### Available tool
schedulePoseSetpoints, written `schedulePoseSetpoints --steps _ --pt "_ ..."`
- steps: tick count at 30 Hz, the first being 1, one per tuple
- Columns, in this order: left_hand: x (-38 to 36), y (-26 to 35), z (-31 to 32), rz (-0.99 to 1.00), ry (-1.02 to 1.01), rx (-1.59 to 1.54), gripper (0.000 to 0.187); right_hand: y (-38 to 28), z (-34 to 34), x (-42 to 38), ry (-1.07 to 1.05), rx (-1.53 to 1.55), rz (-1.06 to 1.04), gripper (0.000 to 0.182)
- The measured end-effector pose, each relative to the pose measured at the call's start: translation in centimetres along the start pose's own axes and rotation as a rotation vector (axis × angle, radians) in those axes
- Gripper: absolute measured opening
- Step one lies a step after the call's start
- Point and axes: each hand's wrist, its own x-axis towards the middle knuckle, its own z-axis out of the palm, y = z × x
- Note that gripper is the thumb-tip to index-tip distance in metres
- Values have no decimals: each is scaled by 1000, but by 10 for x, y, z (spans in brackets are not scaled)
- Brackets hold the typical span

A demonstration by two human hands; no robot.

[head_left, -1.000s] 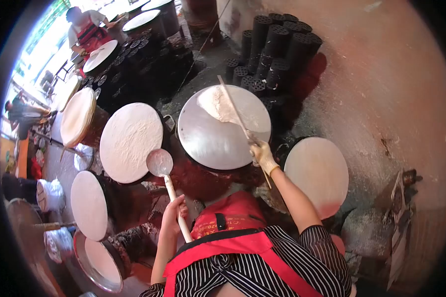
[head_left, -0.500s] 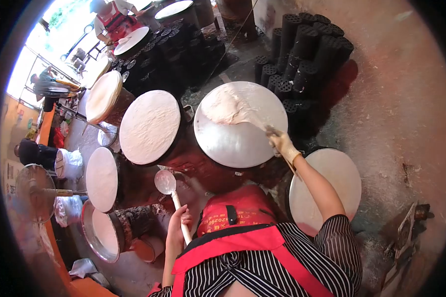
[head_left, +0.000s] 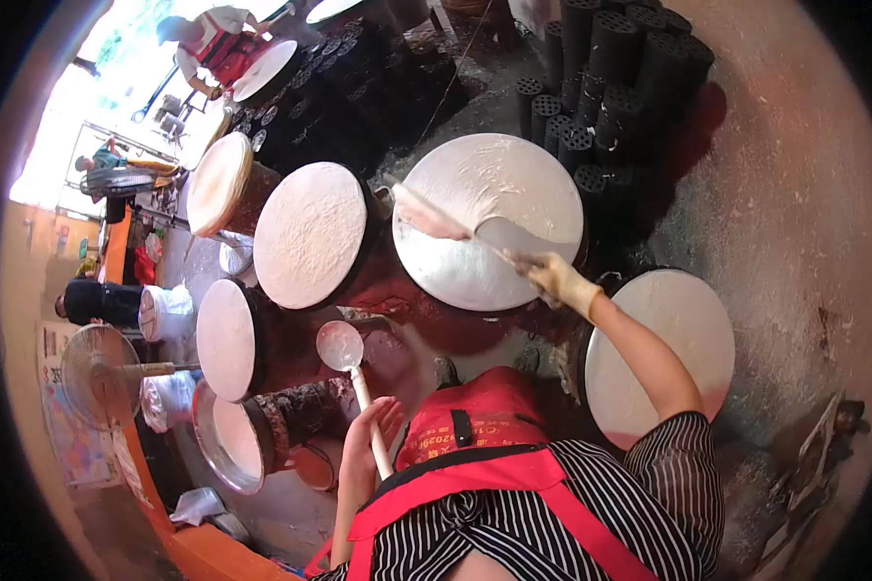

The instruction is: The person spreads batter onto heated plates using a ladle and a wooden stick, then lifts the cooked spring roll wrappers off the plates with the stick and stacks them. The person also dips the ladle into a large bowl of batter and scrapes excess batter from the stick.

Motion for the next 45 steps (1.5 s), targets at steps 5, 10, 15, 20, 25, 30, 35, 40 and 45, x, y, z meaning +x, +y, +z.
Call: schedulePoseSetpoints --steps 5,10,15,20,25,30,35,40,45 --pt "20 14 -6 -40 -101 74 23 63 4 -92 22 246 49 30" --pt "34 45 -14 -90 -245 157 21 103 59 -73 503 287 -49 42" --pt "60 85 -63 -106 -398 294 18 163 132 -172 320 312 -32 42" --pt "95 117 -139 -182 -398 400 17 224 256 -156 382 1046 -112 41" --pt "89 132 -229 -145 -338 251 16 80 387 49 650 873 -344 29" --pt "59 145 -302 -35 -281 233 22 1 404 243 954 524 -378 19" --pt "63 143 -346 -27 -201 171 14 52 405 292 1302 321 -452 30" --pt "52 144 -327 -35 -214 261 27 46 432 125 1002 710 -290 32" --pt "47 139 -306 -76 -315 288 41 59 371 65 984 802 -182 27"
